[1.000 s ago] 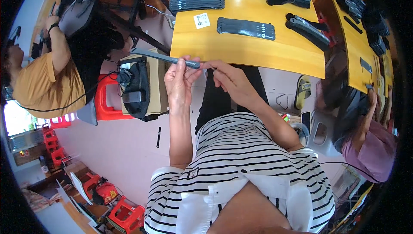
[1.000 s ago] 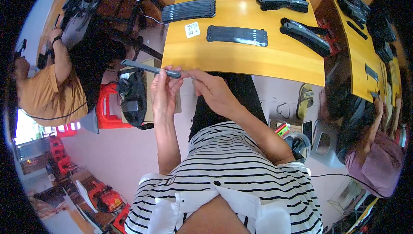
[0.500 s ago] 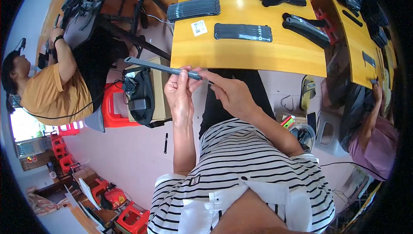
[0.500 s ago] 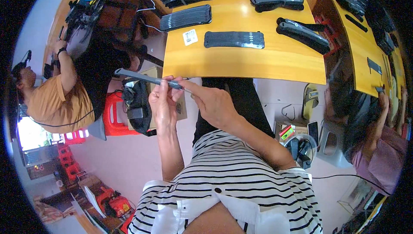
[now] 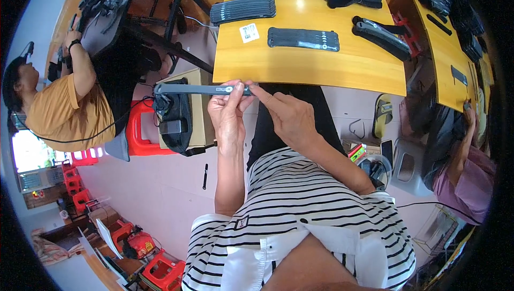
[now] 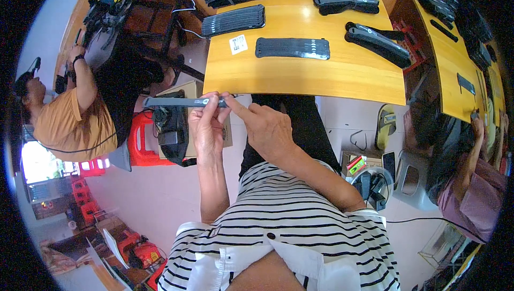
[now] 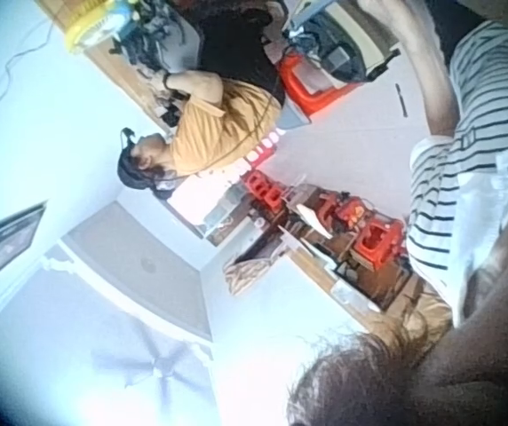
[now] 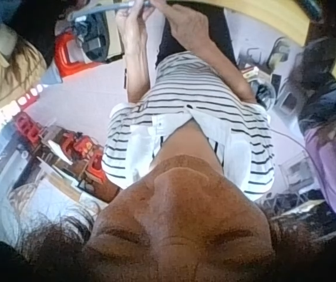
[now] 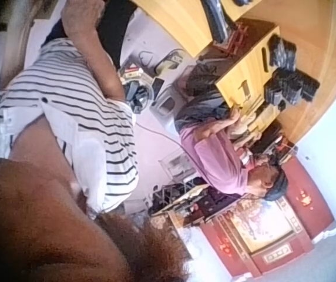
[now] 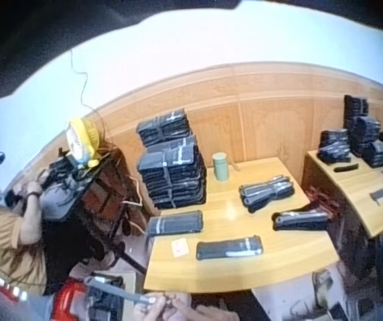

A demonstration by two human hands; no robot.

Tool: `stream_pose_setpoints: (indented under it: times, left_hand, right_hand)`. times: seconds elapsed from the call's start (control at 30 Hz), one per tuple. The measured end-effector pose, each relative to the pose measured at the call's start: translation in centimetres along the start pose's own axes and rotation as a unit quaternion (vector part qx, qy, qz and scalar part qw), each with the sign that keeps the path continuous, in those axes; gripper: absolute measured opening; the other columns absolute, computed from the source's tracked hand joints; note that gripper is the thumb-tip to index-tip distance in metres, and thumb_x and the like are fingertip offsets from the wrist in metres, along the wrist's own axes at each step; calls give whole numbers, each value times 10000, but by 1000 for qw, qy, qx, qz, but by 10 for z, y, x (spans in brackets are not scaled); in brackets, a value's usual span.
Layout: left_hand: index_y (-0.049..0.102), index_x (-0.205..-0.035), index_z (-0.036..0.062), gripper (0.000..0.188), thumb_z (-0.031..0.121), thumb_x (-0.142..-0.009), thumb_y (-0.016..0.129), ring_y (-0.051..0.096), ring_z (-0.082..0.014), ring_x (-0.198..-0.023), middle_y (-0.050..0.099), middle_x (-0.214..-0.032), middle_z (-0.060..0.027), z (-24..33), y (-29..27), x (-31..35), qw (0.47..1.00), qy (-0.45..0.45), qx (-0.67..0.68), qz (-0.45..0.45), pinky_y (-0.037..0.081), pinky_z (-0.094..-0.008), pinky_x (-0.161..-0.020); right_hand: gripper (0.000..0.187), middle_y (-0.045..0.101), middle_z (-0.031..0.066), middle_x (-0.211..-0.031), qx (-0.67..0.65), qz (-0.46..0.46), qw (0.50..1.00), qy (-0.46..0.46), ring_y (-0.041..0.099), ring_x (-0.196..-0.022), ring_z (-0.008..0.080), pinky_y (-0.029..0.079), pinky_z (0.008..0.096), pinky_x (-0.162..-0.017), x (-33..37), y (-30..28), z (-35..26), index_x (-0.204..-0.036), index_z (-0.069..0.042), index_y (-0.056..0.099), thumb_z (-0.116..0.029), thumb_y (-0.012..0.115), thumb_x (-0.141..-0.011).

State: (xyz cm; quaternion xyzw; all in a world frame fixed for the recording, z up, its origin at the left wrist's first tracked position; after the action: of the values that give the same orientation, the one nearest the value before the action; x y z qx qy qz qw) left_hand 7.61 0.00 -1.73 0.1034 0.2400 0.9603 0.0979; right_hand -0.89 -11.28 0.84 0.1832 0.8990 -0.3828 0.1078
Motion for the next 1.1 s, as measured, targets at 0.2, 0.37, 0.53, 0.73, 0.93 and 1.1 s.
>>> stream_pose_setpoints:
  times: [0.2, 0.37, 0.53, 0.73, 0.93, 1.1]
  left_hand:
    - [610, -903, -17, 117, -9, -786, 619, 642, -153, -681, 633, -789, -92, -10, -3, -1, 998, -50, 25, 19, 568, -240, -617]
    - [605, -888, -19, 120, -18, -771, 633, 631, -141, -652, 630, -780, -81, -15, -3, -4, 999, -46, 12, 23, 565, -233, -613]
    - [591, -894, -21, 120, -11, -780, 630, 627, -139, -664, 623, -773, -74, -22, 4, -5, 999, -20, 32, 27, 560, -236, -624]
    - [575, -917, -23, 134, 2, -794, 625, 629, -140, -680, 621, -777, -84, -33, 8, -3, 998, 5, 52, 46, 543, -227, -616]
    - [566, -927, -40, 165, 11, -784, 629, 634, -174, -671, 617, -823, -110, -32, 2, -12, 998, -11, -53, 15, 553, -240, -615]
    - [613, -847, -22, 133, -55, -723, 647, 648, -201, -601, 638, -738, -117, -34, -8, -24, 983, -96, -141, -72, 556, -246, -543]
  right_hand:
    - [413, 475, 68, -583, 16, 47, 999, -17, 513, -509, 198, 406, 308, -458, 4, 5, 7, -1170, -116, 559, -22, 565, -768]
    - [402, 484, 74, -594, 26, 56, 998, -15, 518, -517, 207, 411, 312, -463, 5, 10, 11, -1156, -107, 567, -20, 573, -764]
    - [386, 540, 89, -637, 4, 106, 994, -6, 530, -524, 191, 431, 287, -484, 5, 19, 19, -1135, -90, 591, 15, 563, -765]
    - [385, 605, 95, -703, -354, 37, 908, 219, 551, -562, 119, 438, 223, -524, 6, 35, 36, -1160, -76, 576, 26, 555, -789]
    - [372, 611, 98, -710, -67, 101, 993, 4, 589, -601, 208, 461, 276, -527, 3, 21, 39, -1112, -79, 607, 26, 549, -760]
    - [436, 597, 85, -713, 47, 37, 988, -144, 588, -670, 244, 461, 322, -561, -11, -2, 41, -1130, -114, 589, 8, 549, -714]
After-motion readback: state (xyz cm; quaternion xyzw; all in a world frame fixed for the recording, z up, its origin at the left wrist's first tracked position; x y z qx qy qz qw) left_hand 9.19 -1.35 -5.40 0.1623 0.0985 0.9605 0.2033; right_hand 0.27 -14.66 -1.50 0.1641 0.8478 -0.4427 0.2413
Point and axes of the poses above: each hand's wrist, its own x-axis away from the middle knuckle, its own y-axis out of the palm, z = x × y, the point moved 4 cm from there along -x, towards the middle knuckle
